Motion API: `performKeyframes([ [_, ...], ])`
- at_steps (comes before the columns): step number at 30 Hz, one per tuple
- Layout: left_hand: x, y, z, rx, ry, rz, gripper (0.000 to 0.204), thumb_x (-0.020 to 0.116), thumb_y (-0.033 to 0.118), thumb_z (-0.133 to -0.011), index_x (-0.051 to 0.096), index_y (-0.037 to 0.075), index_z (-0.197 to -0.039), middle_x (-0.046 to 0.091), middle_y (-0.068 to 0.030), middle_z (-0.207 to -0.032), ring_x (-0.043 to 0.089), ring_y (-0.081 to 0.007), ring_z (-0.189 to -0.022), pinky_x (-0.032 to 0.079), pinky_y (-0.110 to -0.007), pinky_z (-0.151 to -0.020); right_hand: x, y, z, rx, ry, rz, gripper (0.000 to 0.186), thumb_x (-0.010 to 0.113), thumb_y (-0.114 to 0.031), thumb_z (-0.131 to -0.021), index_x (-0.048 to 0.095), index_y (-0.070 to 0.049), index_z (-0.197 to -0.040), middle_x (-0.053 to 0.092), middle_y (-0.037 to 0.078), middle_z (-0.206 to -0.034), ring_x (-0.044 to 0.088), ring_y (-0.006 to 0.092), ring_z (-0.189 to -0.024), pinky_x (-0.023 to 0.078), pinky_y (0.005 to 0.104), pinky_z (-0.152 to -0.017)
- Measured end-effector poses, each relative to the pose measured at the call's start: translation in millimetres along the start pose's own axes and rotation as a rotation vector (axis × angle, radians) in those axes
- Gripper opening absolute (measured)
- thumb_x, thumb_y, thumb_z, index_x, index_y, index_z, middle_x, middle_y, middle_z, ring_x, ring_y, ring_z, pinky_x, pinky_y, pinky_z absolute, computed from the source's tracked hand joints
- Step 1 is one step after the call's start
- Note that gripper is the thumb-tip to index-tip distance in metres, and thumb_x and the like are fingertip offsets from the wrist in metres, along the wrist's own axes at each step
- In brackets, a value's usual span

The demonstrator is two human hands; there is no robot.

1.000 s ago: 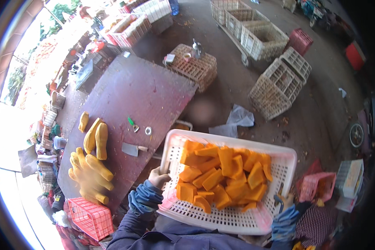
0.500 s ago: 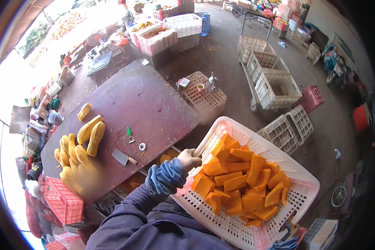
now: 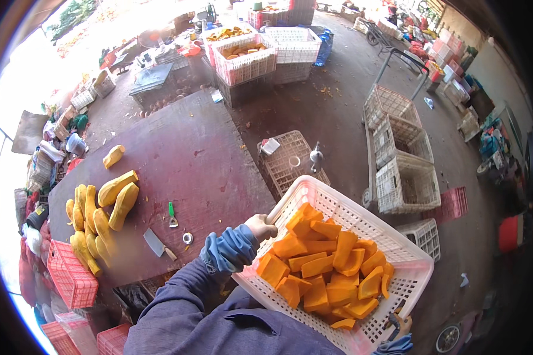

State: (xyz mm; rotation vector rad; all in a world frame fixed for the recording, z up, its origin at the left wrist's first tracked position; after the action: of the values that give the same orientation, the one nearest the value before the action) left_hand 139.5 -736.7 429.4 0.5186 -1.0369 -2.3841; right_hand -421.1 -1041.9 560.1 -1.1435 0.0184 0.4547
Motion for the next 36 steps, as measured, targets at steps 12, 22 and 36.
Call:
performKeyframes([
  [12,-7,171,-116,0.09,0.265,0.122,0.043,0.076,0.021,-0.069,0.071,-0.004,-0.104,0.07,-0.0076,-0.086,0.064,-0.0182,-0.079,0.052,-0.032,-0.076,98,-136,-304,-0.065,-0.301,-0.031,0.031,0.069,0.0,-0.087,0.056,0.004,-0.114,0.066,0.014,-0.079,0.063,0.0225,-0.057,0.054,0.0339,-0.052],
  [22,8,178,-189,0.084,0.427,0.612,0.045,0.072,0.012,-0.069,0.069,-0.007,-0.109,0.069,-0.0078,-0.087,0.063,-0.016,-0.075,0.051,-0.03,-0.073,199,-315,-469,-0.197,-0.577,0.259,0.029,0.064,0.001,-0.085,0.055,0.004,-0.113,0.065,0.012,-0.075,0.062,0.0188,-0.056,0.054,0.0301,-0.053],
  [36,-6,384,-313,0.121,0.655,0.564,0.042,0.073,0.01,-0.07,0.067,-0.006,-0.108,0.067,-0.0068,-0.085,0.062,-0.0167,-0.071,0.051,-0.03,-0.07,343,-434,-738,-0.199,-0.83,0.234,0.029,0.065,-0.003,-0.086,0.058,0.003,-0.114,0.066,0.012,-0.074,0.062,0.018,-0.057,0.054,0.0303,-0.054],
])
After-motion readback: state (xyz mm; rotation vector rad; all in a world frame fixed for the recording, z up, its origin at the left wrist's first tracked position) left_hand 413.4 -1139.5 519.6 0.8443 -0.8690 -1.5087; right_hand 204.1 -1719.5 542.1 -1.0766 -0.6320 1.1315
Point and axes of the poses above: each hand's wrist, its own z-axis away from the middle knuckle, its own x-axis out of the palm, y = z × x, the point moved 9 cm from there along -z, towards the middle knuckle
